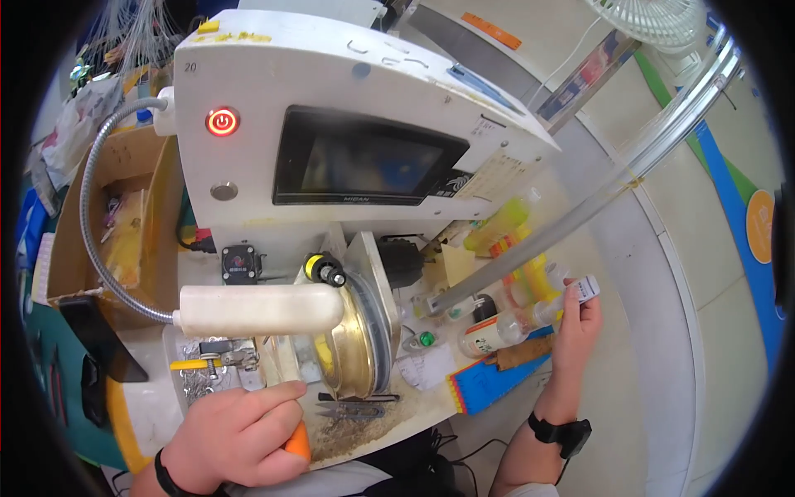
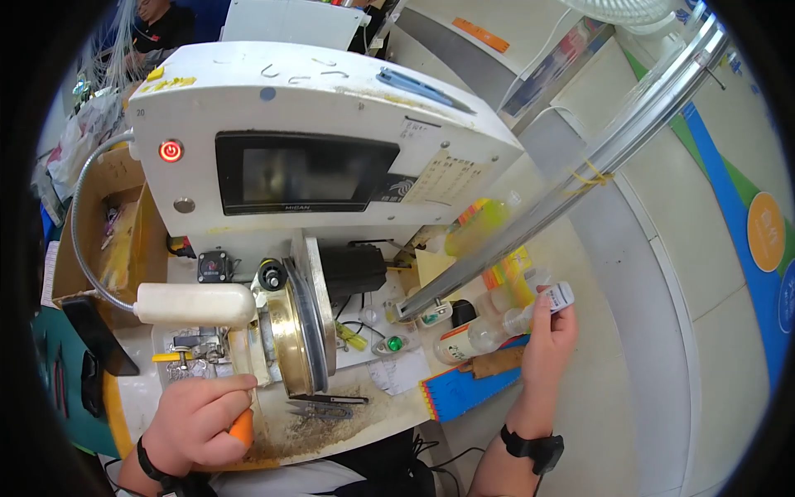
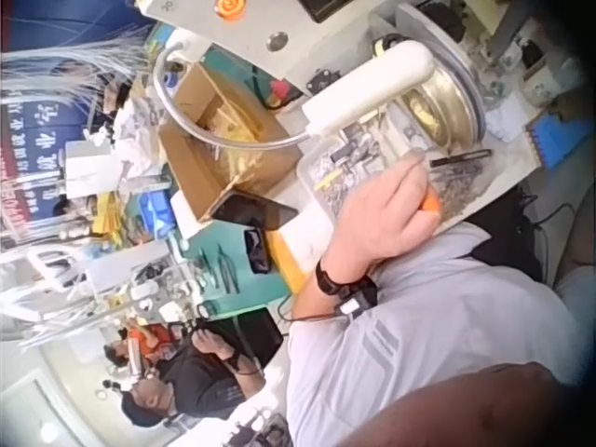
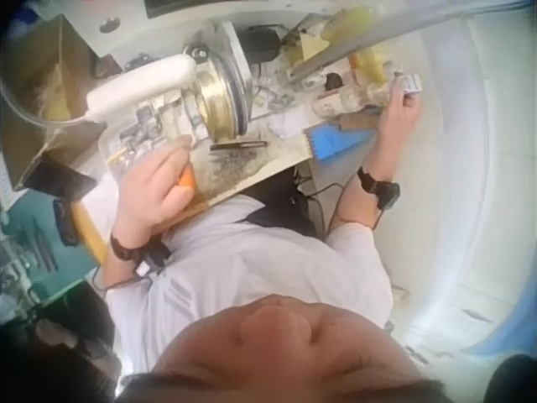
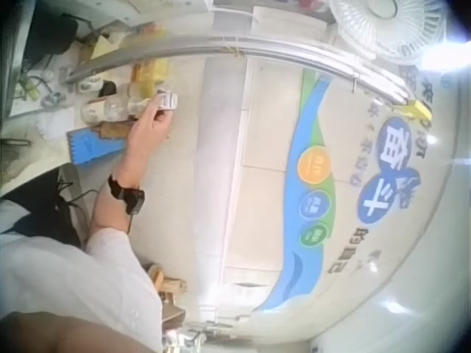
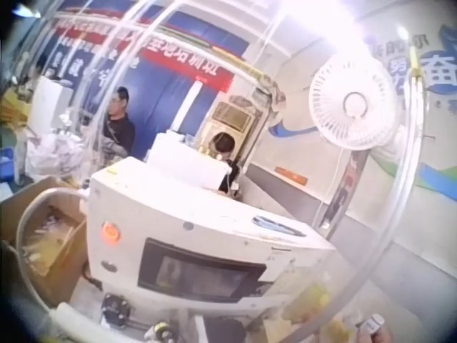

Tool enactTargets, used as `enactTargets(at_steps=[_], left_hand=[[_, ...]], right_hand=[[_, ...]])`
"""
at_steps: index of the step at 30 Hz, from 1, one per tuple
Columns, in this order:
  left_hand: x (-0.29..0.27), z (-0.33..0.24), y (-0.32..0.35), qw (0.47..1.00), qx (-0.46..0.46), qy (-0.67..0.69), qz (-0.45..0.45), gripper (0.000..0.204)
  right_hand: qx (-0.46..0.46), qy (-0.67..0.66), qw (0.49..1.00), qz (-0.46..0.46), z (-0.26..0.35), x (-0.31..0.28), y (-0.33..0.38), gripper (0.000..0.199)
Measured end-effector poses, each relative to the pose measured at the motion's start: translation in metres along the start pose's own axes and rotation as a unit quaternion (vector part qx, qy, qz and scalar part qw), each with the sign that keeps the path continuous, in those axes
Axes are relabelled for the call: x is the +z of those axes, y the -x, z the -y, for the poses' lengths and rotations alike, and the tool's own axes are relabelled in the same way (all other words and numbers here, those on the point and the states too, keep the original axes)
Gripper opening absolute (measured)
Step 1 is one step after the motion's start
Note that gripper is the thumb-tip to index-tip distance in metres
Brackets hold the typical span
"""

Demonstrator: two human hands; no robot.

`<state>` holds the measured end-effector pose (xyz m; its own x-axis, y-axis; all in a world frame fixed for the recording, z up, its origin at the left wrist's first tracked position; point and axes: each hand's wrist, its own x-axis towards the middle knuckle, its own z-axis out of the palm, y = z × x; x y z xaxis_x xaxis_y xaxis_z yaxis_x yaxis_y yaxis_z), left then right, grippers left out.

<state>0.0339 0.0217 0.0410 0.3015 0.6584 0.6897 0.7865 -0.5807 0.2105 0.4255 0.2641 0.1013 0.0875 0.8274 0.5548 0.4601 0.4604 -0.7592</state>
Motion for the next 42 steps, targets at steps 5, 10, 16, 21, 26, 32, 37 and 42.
enactTargets(at_steps=[5, 10, 16, 21, 26, 32, 37, 42], left_hand=[[-0.005, 0.004, -0.002, 0.999, 0.026, -0.017, 0.021, 0.023], [-0.007, 0.003, 0.000, 1.000, 0.029, 0.000, 0.011, 0.020], [-0.010, 0.006, 0.002, 0.999, 0.032, -0.002, 0.023, 0.025], [-0.013, 0.007, 0.000, 0.999, 0.029, -0.014, 0.027, 0.030], [-0.015, 0.007, 0.001, 0.999, 0.028, -0.021, 0.036, 0.031], [-0.009, 0.006, 0.009, 0.999, 0.026, -0.018, 0.009, 0.014], [-0.006, 0.001, 0.007, 1.000, 0.024, -0.021, 0.001, 0.016], [-0.007, 0.000, 0.008, 1.000, 0.007, -0.017, 0.000, 0.017]], right_hand=[[0.016, 0.011, 1.000, 0.023, 0.016, 0.004, 0.013, 0.029], [-0.176, -0.012, 0.959, -0.222, 0.012, 0.032, 0.067, 0.027], [-0.210, 0.194, 0.850, 0.442, 0.059, 0.095, 0.156, 0.022], [-0.124, 0.162, 0.855, 0.476, 0.051, 0.103, 0.176, 0.024], [-0.135, 0.200, 0.818, 0.522, 0.056, 0.102, 0.167, 0.023], [-0.139, -0.007, 0.829, 0.542, 0.092, 0.081, 0.136, 0.011], [-0.094, -0.417, 0.832, 0.354, 0.130, 0.081, 0.146, 0.035], [-0.139, -0.380, 0.881, 0.244, 0.141, 0.106, 0.140, 0.050]])
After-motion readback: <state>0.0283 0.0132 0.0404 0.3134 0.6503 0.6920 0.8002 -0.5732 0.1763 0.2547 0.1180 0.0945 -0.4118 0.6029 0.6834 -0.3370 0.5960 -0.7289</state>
